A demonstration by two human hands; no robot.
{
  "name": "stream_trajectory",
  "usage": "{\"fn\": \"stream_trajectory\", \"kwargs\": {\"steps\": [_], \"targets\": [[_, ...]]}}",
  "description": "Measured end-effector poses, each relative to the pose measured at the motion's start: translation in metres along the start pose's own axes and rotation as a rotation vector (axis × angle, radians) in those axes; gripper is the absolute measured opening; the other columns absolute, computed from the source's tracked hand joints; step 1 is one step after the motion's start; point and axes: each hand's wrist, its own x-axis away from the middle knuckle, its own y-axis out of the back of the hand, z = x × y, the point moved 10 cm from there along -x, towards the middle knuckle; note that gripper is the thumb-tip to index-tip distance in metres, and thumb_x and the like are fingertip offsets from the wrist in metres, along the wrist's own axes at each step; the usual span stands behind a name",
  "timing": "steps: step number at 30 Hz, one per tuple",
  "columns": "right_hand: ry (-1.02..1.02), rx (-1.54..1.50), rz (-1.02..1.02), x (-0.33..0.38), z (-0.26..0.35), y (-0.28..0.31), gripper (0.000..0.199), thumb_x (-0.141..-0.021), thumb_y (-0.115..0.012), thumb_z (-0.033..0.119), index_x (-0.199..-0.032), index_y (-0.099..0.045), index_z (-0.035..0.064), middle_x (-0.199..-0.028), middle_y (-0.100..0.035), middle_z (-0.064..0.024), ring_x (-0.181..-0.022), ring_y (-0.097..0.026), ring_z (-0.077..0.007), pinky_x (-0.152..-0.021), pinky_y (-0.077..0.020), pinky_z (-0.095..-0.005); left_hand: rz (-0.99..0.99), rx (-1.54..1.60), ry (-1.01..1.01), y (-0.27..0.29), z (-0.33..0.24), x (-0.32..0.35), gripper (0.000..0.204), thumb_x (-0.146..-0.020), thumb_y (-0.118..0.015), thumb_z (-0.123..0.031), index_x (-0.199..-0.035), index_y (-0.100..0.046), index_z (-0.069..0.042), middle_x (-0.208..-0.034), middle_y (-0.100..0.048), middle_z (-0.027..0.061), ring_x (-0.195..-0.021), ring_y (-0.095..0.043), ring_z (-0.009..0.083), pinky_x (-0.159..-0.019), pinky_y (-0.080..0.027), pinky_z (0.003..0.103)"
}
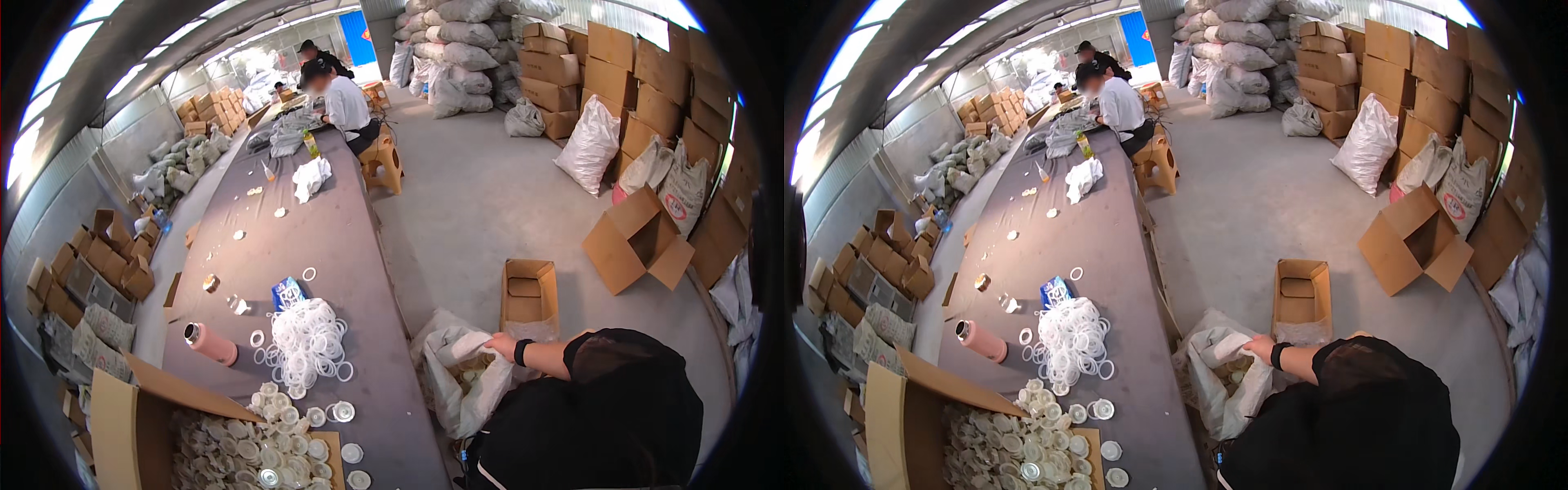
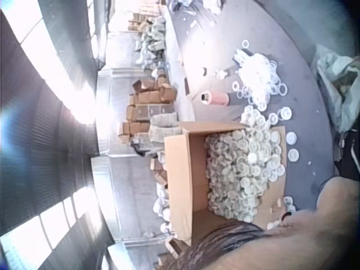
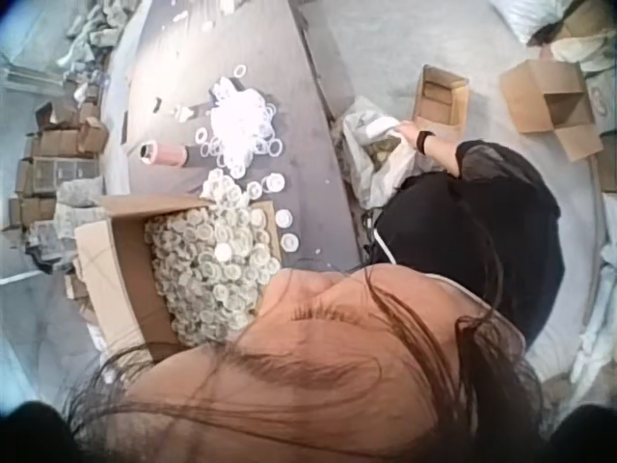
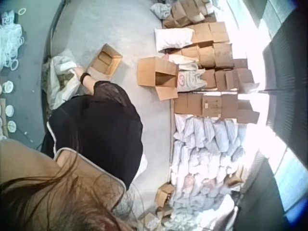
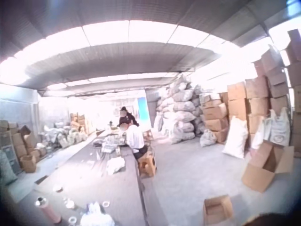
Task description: The recorder is sorting various white plastic/rubber rings and lids from boxes and bags onto a table in a manufacturing facility.
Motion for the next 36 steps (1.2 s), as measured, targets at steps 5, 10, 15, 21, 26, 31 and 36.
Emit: {"fn": "stream_trajectory", "kwargs": {"steps": [5,10,15,21,26,31,36], "targets": [[-0.060,0.028,0.027,-0.011,-0.015,-0.011,0.023,-0.070,-0.060,0.009,-0.090,-0.058,-0.0017,-0.086,-0.060,-0.0102,-0.078,-0.057,-0.0195,-0.069,-0.0445,-0.0309,0.032,0.149,0.026,0.002,-0.014,-0.013,0.061,-0.075,-0.051,-0.045,-0.119,-0.042,-0.003,-0.113,-0.048,0.0186,-0.099,-0.047,0.0311,-0.084,-0.037,0.043],[-0.009,0.014,0.018,-0.012,-0.003,-0.012,0.023,-0.070,-0.060,0.009,-0.090,-0.058,-0.0016,-0.085,-0.060,-0.0099,-0.079,-0.057,-0.0192,-0.069,-0.0440,-0.0300,0.070,0.286,0.066,0.009,-0.019,-0.014,0.060,-0.075,-0.050,-0.044,-0.119,-0.042,-0.003,-0.112,-0.048,0.0184,-0.097,-0.047,0.0305,-0.081,-0.037,0.043],[0.011,0.005,-0.004,-0.015,-0.002,-0.007,0.023,-0.069,-0.060,0.009,-0.089,-0.059,-0.0018,-0.084,-0.060,-0.0096,-0.078,-0.056,-0.0188,-0.069,-0.0434,-0.0299,0.110,0.430,0.099,0.015,-0.031,-0.014,0.060,-0.075,-0.050,-0.043,-0.119,-0.041,-0.004,-0.111,-0.049,0.0181,-0.095,-0.048,0.0299,-0.079,-0.038,0.042],[-0.031,-0.016,0.041,-0.013,-0.007,-0.008,0.023,-0.068,-0.060,0.011,-0.087,-0.059,-0.0021,-0.082,-0.059,-0.0094,-0.075,-0.056,-0.0190,-0.067,-0.0437,-0.0306,0.160,0.606,0.138,0.015,-0.051,-0.014,0.058,-0.076,-0.049,-0.042,-0.119,-0.041,-0.004,-0.110,-0.050,0.0177,-0.093,-0.049,0.0292,-0.076,-0.039,0.041],[-0.046,-0.155,0.010,-0.035,-0.033,0.003,0.034,-0.067,-0.064,0.012,-0.094,-0.056,-0.0059,-0.091,-0.059,-0.0116,-0.083,-0.055,-0.0186,-0.072,-0.0420,-0.0298,0.223,0.748,0.169,0.015,-0.070,-0.009,0.057,-0.076,-0.048,-0.042,-0.119,-0.041,-0.004,-0.109,-0.050,0.0174,-0.091,-0.050,0.0286,-0.074,-0.040,0.041],[-0.072,-0.174,0.035,-0.027,-0.025,0.001,0.039,-0.067,-0.064,0.012,-0.099,-0.054,-0.0068,-0.095,-0.058,-0.0132,-0.086,-0.055,-0.0194,-0.073,-0.0422,-0.0290,0.273,0.875,0.214,0.019,-0.079,0.001,0.057,-0.077,-0.048,-0.041,-0.119,-0.041,-0.005,-0.108,-0.051,0.0171,-0.089,-0.051,0.0280,-0.071,-0.041,0.040],[-0.099,-0.271,0.085,-0.031,-0.029,-0.003,0.035,-0.067,-0.064,0.013,-0.095,-0.055,-0.0061,-0.091,-0.058,-0.0121,-0.083,-0.054,-0.0186,-0.071,-0.0420,-0.0294,0.335,1.009,0.256,0.020,-0.091,0.009,0.056,-0.077,-0.047,-0.040,-0.119,-0.040,-0.005,-0.107,-0.052,0.0168,-0.087,-0.051,0.0273,-0.069,-0.042,0.039]]}}
